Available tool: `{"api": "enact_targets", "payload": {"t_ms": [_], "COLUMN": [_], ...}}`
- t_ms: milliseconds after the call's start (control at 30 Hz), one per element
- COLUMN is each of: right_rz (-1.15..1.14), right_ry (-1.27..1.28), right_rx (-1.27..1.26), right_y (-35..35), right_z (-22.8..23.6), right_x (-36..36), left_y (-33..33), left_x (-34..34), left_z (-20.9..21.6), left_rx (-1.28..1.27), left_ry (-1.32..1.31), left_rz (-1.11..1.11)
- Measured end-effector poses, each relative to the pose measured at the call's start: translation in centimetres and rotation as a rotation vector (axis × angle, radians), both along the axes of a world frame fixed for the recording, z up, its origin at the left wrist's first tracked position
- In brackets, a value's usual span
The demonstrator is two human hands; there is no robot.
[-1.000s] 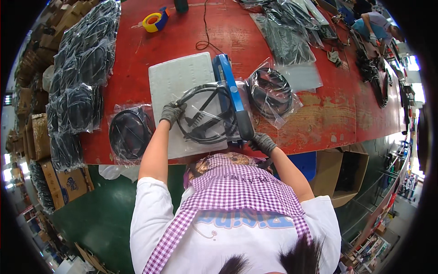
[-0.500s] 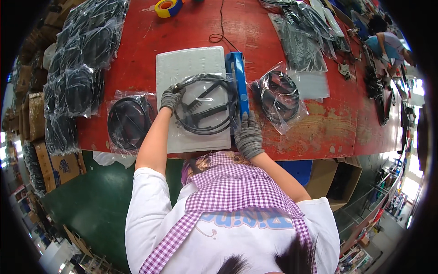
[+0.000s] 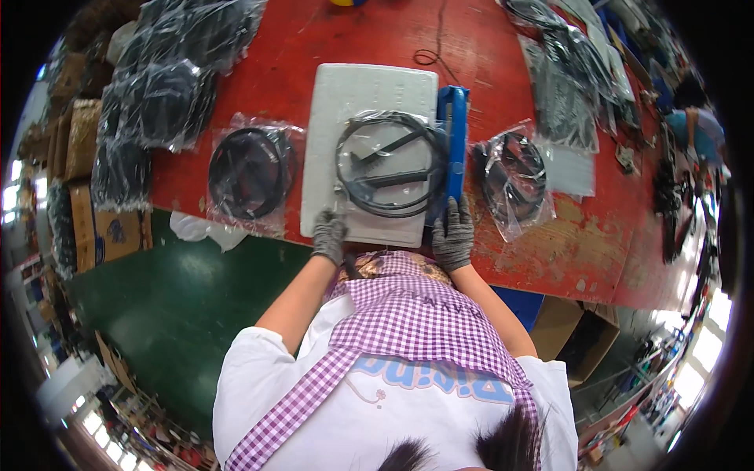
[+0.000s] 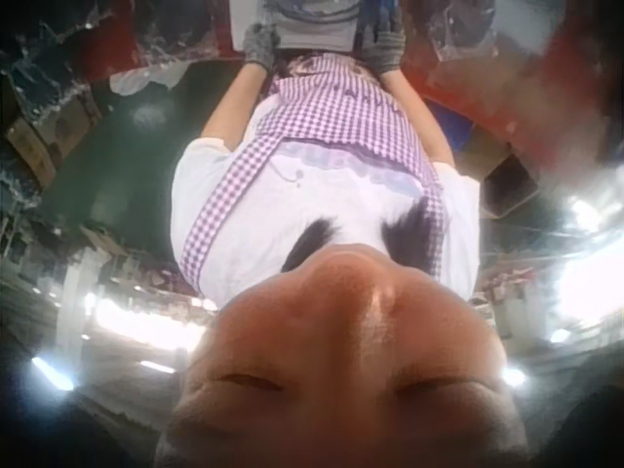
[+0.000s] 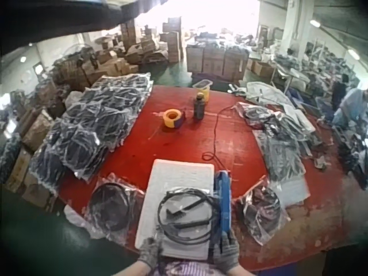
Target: The person places coiled black cables into clear plastic bags and seals them using a handheld heat sealer. They repeatedly pick up cables, insert them into bags, and press the sealer to close the packaging, stacking the finished units on the table.
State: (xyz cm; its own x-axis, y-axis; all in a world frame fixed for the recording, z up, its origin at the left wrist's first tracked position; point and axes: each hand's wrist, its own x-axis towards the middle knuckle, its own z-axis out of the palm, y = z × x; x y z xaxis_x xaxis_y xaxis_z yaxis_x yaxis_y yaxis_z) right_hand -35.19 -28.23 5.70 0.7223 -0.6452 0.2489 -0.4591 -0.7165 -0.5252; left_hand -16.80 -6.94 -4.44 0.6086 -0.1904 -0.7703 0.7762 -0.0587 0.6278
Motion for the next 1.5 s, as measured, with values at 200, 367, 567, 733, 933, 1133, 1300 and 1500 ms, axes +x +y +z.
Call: {"api": "enact_targets", "payload": {"t_ms": [200, 367, 567, 733, 933, 1133, 1300, 1500], "right_rz": [0.031, 0.015, -0.020, -0.021, -0.080, -0.199, -1.156, -1.653], "right_ry": [0.032, 0.017, -0.013, -0.063, -0.005, -0.414, -0.948, -0.432], "right_rx": [-0.041, 0.021, 0.030, -0.010, 0.065, 0.988, 1.397, 1.733], "right_y": [0.0, 0.0, -0.4, -0.2, -0.1, -1.9, -11.8, -13.8], "right_z": [0.3, 0.1, -0.1, 0.1, 1.4, 4.3, -9.5, -6.2], "right_x": [0.0, -0.2, -0.8, -0.4, -0.3, -0.7, -13.9, -12.9], "left_y": [-7.0, -9.2, -8.3, -6.1, -8.8, -5.2, -3.6, 2.1], "left_x": [-3.9, -2.6, 0.7, 6.6, 7.5, 8.0, 4.8, 6.4], "left_z": [7.2, 6.4, 7.9, 5.6, 7.7, 4.7, 7.2, 10.0], "left_rx": [-0.230, -0.253, 0.065, 0.029, 0.220, -0.321, -0.444, -0.465], "left_ry": [0.350, 0.623, 0.060, -0.091, -0.106, 0.251, 0.275, 0.188], "left_rz": [0.053, 0.167, 0.125, -0.332, -0.628, -0.579, -0.397, -0.153]}}
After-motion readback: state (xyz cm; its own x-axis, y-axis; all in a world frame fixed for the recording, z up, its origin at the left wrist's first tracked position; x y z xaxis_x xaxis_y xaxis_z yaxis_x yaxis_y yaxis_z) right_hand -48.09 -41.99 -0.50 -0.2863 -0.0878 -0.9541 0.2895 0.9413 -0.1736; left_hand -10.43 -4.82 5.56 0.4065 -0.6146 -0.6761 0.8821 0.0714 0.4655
